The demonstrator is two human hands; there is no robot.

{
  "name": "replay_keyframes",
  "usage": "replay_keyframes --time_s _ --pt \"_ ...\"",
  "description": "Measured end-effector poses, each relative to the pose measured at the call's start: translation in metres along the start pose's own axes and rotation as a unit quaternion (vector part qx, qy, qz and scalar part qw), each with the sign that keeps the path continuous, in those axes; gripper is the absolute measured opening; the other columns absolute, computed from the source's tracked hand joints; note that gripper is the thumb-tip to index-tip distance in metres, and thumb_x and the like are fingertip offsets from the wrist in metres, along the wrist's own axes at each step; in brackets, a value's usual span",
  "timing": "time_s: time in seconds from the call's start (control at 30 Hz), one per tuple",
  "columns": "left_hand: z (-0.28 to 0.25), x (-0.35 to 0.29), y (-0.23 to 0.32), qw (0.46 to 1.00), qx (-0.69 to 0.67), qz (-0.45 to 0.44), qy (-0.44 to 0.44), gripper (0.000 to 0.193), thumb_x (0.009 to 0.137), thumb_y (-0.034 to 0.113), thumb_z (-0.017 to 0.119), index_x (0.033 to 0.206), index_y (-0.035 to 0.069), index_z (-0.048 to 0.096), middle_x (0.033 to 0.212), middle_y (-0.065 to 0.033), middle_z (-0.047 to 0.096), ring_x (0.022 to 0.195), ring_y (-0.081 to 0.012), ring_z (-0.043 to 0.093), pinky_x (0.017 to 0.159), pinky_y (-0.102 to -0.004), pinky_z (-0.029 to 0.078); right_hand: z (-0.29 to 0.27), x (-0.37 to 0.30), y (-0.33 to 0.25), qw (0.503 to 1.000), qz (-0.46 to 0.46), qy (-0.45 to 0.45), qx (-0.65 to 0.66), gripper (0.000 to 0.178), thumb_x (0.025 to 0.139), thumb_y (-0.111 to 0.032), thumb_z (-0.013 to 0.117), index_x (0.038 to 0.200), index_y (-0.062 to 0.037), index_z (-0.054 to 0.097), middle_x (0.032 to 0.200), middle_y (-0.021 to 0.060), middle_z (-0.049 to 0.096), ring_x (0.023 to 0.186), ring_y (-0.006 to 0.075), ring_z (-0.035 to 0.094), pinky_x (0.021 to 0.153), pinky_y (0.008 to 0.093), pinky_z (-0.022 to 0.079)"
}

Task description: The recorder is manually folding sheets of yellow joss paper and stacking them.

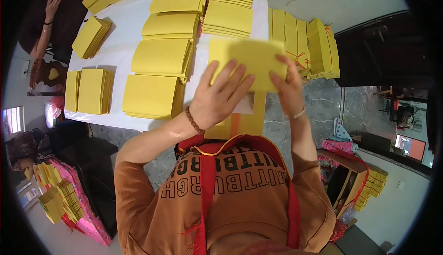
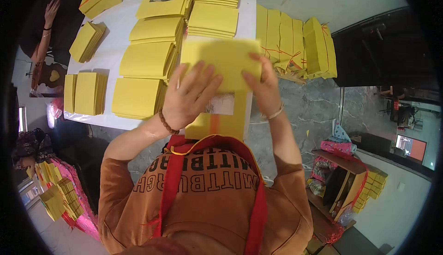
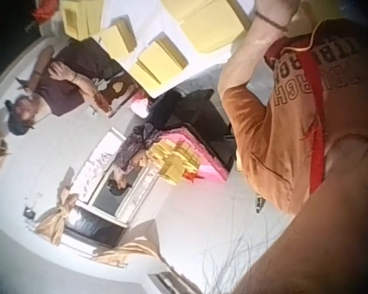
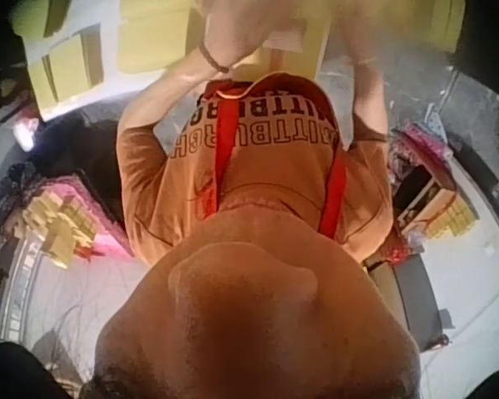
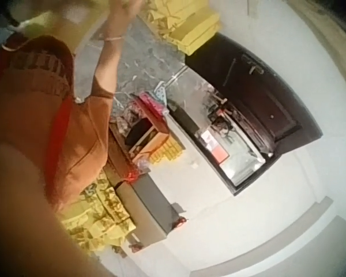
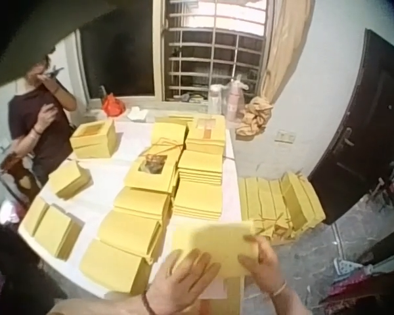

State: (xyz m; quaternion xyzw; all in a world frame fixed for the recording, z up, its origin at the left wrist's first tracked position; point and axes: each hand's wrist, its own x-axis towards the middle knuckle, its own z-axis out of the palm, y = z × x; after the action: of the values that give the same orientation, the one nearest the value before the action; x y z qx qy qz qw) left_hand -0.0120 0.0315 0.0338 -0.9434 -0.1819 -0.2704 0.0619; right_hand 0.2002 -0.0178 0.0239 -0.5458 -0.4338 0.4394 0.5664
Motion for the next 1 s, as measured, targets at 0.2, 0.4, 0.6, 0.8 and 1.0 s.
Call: replay_keyframes --time_s 0.2,0.4,0.6,0.8,1.0 --pt "0.021 -0.034 0.021 0.988 -0.101 -0.1 -0.057 0.054 0.074 0.013 0.053 0.127 0.008 0.05 0.132 -0.0147 0.044 0.126 -0.0323 0.036 0.101 -0.0569 0.023 -0.028 0.136 0.037 0.997 0.051 0.02 0.058 0.045 0.086 -0.003 0.057 0.126 -0.0072 0.039 0.122 0.0103 0.045 0.106 0.0191 0.051 0.082 0.0336 0.049" --pt "0.046 -0.054 0.034 0.971 -0.15 -0.152 -0.112 0.044 0.075 0.018 0.058 0.116 0.006 0.053 0.128 -0.0154 0.045 0.124 -0.033 0.036 0.099 -0.0575 0.025 -0.006 0.21 0.11 0.988 0.127 0.01 0.091 0.043 0.085 -0.004 0.057 0.123 -0.01 0.038 0.119 0.0111 0.044 0.101 0.0241 0.053 0.078 0.0394 0.052" --pt "0.048 -0.055 0.033 0.965 -0.18 -0.167 -0.097 0.049 0.074 0.022 0.062 0.12 0.008 0.05 0.127 -0.0142 0.046 0.123 -0.0326 0.038 0.098 -0.0558 0.027 0.003 0.235 0.149 0.982 0.188 0.015 0.003 0.044 0.083 -0.004 0.058 0.122 -0.0122 0.04 0.121 0.0143 0.041 0.1 0.0266 0.052 0.078 0.0445 0.051" --pt "0.05 -0.056 0.031 0.972 -0.146 -0.154 -0.101 0.049 0.073 0.022 0.063 0.119 0.008 0.052 0.128 -0.0131 0.046 0.123 -0.0315 0.038 0.097 -0.055 0.028 0.016 0.235 0.139 0.877 0.088 0.05 -0.47 0.036 0.08 -0.025 0.061 0.114 -0.0207 0.055 0.131 0.0146 0.037 0.116 0.0315 0.041 0.091 0.0523 0.034" --pt "0.049 -0.057 0.037 0.971 -0.136 -0.162 -0.107 0.048 0.071 0.019 0.066 0.118 0.011 0.055 0.13 -0.0104 0.047 0.123 -0.029 0.04 0.099 -0.052 0.026 0.018 0.238 0.126 0.806 0.104 0.044 -0.581 0.035 0.079 -0.032 0.057 0.114 -0.0294 0.058 0.141 0.0056 0.031 0.13 0.0269 0.023 0.097 0.0534 0.021"
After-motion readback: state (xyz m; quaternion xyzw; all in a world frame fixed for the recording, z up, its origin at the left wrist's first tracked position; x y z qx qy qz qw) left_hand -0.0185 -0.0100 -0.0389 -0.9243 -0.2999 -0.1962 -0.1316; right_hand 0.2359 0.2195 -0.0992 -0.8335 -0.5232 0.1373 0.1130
